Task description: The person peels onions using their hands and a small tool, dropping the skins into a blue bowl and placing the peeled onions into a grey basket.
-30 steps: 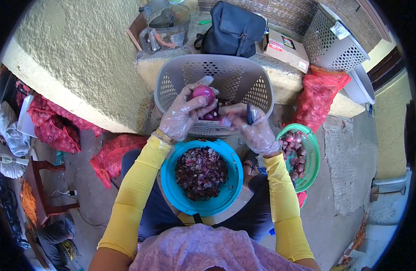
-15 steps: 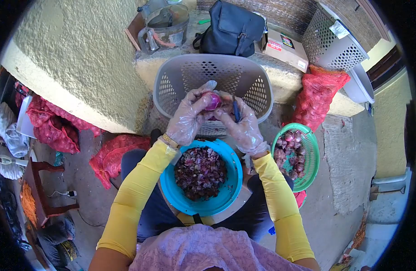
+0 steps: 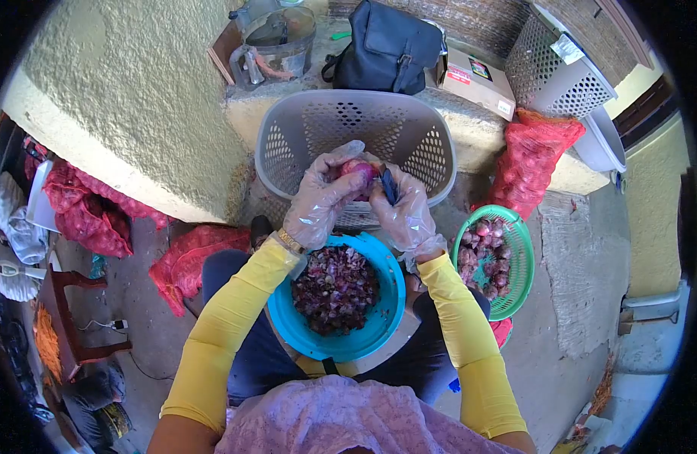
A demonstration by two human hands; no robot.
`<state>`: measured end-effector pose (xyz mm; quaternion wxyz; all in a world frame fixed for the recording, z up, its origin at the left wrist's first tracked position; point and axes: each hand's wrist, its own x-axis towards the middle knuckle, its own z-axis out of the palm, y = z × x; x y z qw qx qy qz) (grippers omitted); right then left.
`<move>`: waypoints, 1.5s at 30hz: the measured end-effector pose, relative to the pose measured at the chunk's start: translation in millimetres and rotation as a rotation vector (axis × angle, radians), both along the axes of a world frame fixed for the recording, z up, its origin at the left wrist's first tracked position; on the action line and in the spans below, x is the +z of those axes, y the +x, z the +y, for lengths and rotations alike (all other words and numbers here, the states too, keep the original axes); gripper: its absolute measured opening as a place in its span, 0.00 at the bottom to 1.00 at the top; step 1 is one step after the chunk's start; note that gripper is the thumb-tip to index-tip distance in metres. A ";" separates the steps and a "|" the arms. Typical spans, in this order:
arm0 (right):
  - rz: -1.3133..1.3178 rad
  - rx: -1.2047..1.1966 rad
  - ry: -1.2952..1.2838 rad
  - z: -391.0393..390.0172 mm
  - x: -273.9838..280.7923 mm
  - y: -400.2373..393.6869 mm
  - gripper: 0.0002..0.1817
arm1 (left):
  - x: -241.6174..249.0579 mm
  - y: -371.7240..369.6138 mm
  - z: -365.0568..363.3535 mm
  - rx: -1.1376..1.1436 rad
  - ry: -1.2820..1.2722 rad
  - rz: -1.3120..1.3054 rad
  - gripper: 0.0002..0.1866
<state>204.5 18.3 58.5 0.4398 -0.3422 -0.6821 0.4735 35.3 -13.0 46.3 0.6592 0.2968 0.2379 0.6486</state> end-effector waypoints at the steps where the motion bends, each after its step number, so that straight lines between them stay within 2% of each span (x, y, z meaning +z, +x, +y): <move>1: -0.012 -0.009 0.018 -0.1 -1.5 -0.1 0.13 | -1.2 0.1 0.5 0.001 0.000 -0.001 0.22; 3: -0.022 -0.016 0.036 0.0 -1.4 0.0 0.11 | -6.4 -0.7 2.9 0.012 -0.020 0.068 0.21; 4: -0.054 -0.009 -0.060 0.3 0.3 1.5 0.13 | -10.5 -1.6 4.0 0.013 -0.020 0.069 0.21; 6: -0.086 -0.004 -0.156 3.9 -2.5 3.7 0.15 | -15.4 -3.1 6.3 0.018 -0.042 0.114 0.28; 9: 0.065 -0.012 -0.158 10.5 -11.3 4.6 0.12 | -13.2 -6.0 8.1 -0.031 -0.042 0.081 0.26; 11: 0.147 0.034 -0.261 8.8 -3.7 5.9 0.13 | -9.1 -6.6 7.8 -0.045 -0.065 0.036 0.24; 17: 0.128 0.011 -0.433 7.9 -2.8 10.2 0.13 | -6.5 -5.8 6.5 -0.101 -0.097 -0.032 0.22; 21: 0.162 0.043 -0.431 8.1 -3.6 8.5 0.12 | -11.2 -8.5 7.4 -0.094 -0.101 -0.117 0.23; 24: 0.140 0.036 -0.430 7.4 -2.2 8.6 0.12 | -14.8 -5.1 9.3 -0.043 -0.099 -0.008 0.23; 27: 0.148 0.024 -0.415 4.7 -0.5 6.4 0.12 | -9.8 -4.6 7.6 -0.027 -0.106 -0.040 0.24; 29: -0.018 -0.014 -0.324 -0.2 11.4 3.0 0.13 | -5.1 -5.5 6.8 -0.046 -0.099 -0.033 0.24; 32: 0.094 0.022 -0.219 4.7 -9.9 -0.5 0.15 | -6.8 -4.6 8.5 -0.058 -0.079 0.014 0.26; 33: 0.093 0.022 -0.219 4.0 -6.7 0.9 0.15 | -8.7 -4.3 9.0 -0.049 -0.065 0.052 0.27; 35: 0.091 0.061 -0.436 1.9 2.5 4.1 0.19 | -11.3 -6.1 9.1 -0.046 -0.051 0.064 0.27; 36: 0.091 0.062 -0.436 1.3 0.7 3.5 0.19 | -8.3 -6.2 8.4 -0.045 -0.037 0.077 0.27; 39: 0.123 0.047 -0.375 -0.4 -11.1 2.5 0.18 | 1.1 -3.9 1.4 -0.039 -0.028 0.138 0.28; 41: 0.040 0.015 -0.183 -0.9 -17.6 2.6 0.18 | 0.5 -2.5 0.7 -0.030 -0.014 0.197 0.28; 45: 0.077 -0.004 -0.209 -3.7 -14.0 -1.5 0.18 | -1.5 -1.7 0.9 -0.062 -0.022 0.253 0.31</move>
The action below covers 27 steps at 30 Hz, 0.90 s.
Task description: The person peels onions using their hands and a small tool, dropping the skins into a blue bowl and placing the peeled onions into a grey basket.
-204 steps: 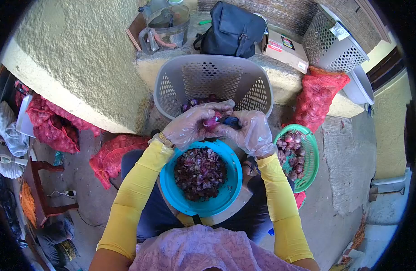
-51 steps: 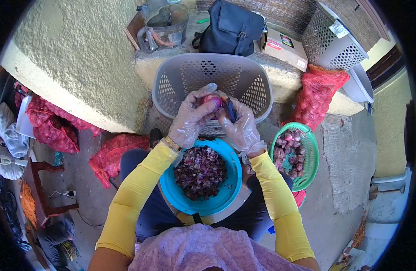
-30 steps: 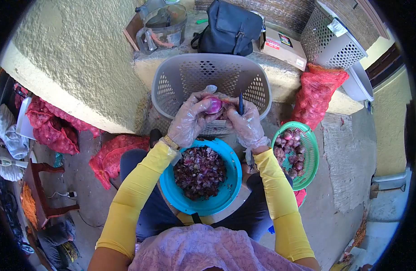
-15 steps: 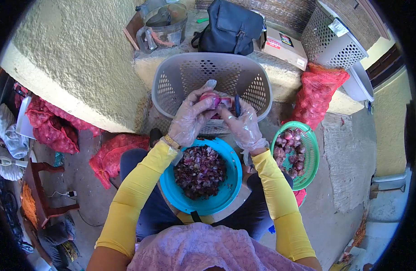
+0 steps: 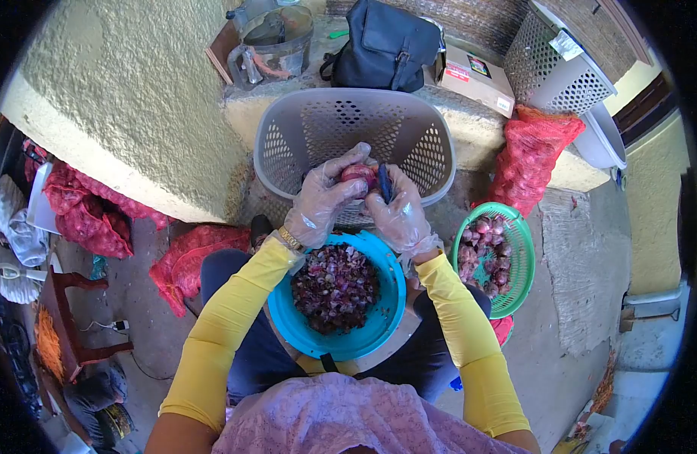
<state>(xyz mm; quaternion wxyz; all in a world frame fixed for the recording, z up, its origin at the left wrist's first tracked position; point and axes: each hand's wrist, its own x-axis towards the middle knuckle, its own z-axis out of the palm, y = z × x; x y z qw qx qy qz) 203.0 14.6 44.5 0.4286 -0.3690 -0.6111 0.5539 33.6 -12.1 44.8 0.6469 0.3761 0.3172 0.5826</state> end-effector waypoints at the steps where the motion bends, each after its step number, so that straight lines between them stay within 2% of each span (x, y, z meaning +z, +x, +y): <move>1: -0.009 -0.005 -0.005 1.2 -0.3 0.0 0.17 | -1.2 -0.3 0.8 0.000 0.001 0.000 0.31; 13: -0.039 -0.023 0.001 11.0 -9.0 2.7 0.13 | -0.4 -1.7 -0.2 -0.026 0.020 -0.038 0.33; 22: 0.061 0.023 -0.113 9.9 13.8 9.1 0.12 | -7.3 -4.6 4.6 -0.088 -0.005 -0.261 0.29; 24: 0.034 0.024 -0.149 9.7 13.3 11.9 0.11 | -6.5 -2.0 4.2 -0.069 -0.027 -0.302 0.21; 27: 0.039 0.017 -0.149 11.6 8.1 11.3 0.11 | -9.2 0.4 5.9 -0.012 -0.128 -0.319 0.24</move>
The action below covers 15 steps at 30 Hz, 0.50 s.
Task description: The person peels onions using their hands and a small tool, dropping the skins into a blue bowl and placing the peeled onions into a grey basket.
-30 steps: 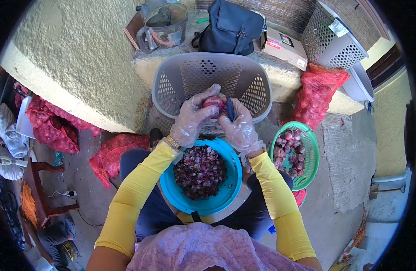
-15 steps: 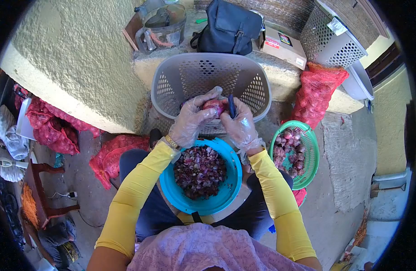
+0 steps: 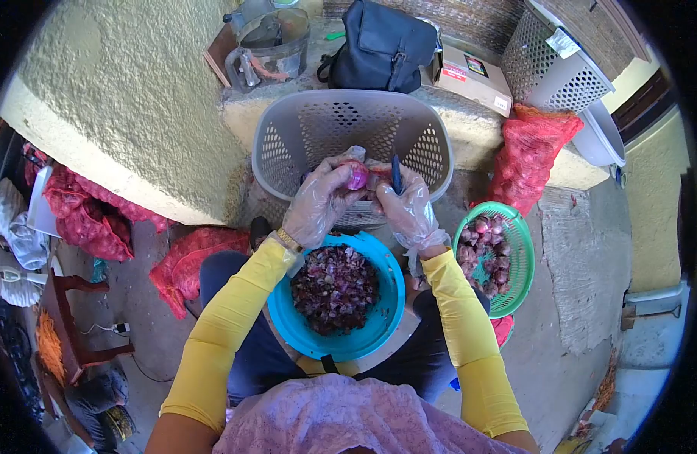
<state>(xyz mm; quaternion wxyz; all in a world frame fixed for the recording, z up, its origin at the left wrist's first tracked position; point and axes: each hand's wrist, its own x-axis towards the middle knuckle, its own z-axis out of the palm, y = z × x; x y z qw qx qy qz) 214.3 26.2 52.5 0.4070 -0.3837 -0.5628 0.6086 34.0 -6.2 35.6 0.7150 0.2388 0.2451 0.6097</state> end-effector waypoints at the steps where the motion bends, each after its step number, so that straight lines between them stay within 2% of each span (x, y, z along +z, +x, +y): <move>1: 0.001 -0.005 0.015 0.3 -1.6 -1.1 0.11 | -0.2 0.5 -0.1 0.000 0.001 0.002 0.24; 3: 0.000 -0.010 0.031 1.1 -1.5 -1.4 0.11 | -0.5 2.0 0.3 0.033 0.055 0.239 0.29; 6: -0.045 0.004 -0.028 0.5 0.7 0.0 0.13 | 1.7 -4.6 1.5 0.013 0.045 0.220 0.35; 10: -0.064 -0.034 -0.029 -0.2 12.0 3.5 0.12 | 7.1 -10.2 2.3 -0.023 0.034 0.163 0.33; 13: -0.074 -0.037 -0.027 1.0 11.4 6.9 0.11 | 5.3 -11.8 2.5 0.031 0.092 0.181 0.31; 15: -0.102 -0.035 -0.008 0.5 10.4 8.1 0.11 | 9.1 -11.4 1.6 -0.002 0.080 0.151 0.28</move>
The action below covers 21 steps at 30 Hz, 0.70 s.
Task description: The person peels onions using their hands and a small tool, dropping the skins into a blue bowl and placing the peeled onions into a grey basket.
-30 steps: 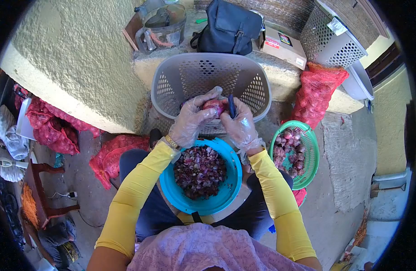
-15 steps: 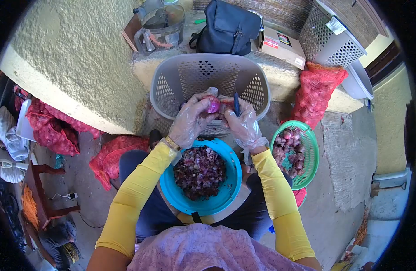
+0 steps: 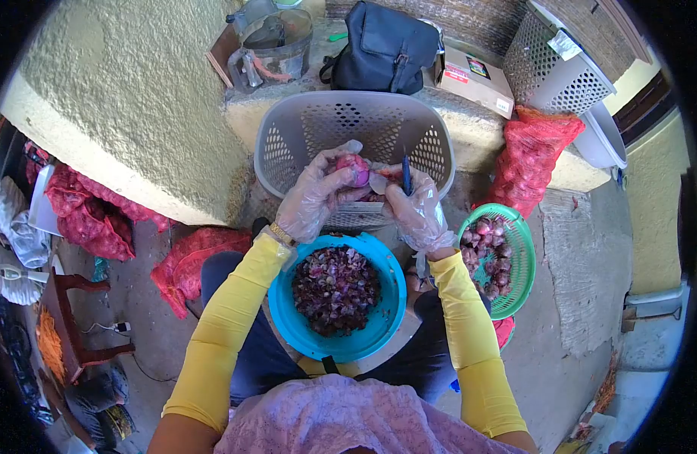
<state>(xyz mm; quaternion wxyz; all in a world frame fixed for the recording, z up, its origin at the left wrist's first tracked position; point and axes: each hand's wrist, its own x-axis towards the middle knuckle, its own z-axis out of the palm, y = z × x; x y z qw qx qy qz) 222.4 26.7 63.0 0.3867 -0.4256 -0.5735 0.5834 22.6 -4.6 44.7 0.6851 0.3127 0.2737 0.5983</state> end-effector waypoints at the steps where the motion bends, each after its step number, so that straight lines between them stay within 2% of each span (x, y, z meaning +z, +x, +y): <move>1: -0.017 -0.005 0.023 -1.1 0.6 -0.2 0.11 | 2.7 0.2 0.4 0.000 0.001 0.000 0.28; 11: -0.036 -0.007 0.073 4.3 -8.0 3.5 0.10 | 3.5 2.1 -1.6 0.000 0.000 0.031 0.26; 15: -0.081 0.012 0.010 -6.3 17.5 -7.9 0.13 | -6.1 1.4 0.9 0.034 0.026 -0.008 0.27; 17: 0.098 0.035 -0.018 -3.5 5.0 -11.6 0.16 | -6.4 0.7 0.8 0.029 0.012 0.021 0.26; 21: 0.204 0.068 -0.025 -0.8 -5.8 -11.8 0.20 | -9.8 -0.7 3.0 0.028 -0.053 0.008 0.23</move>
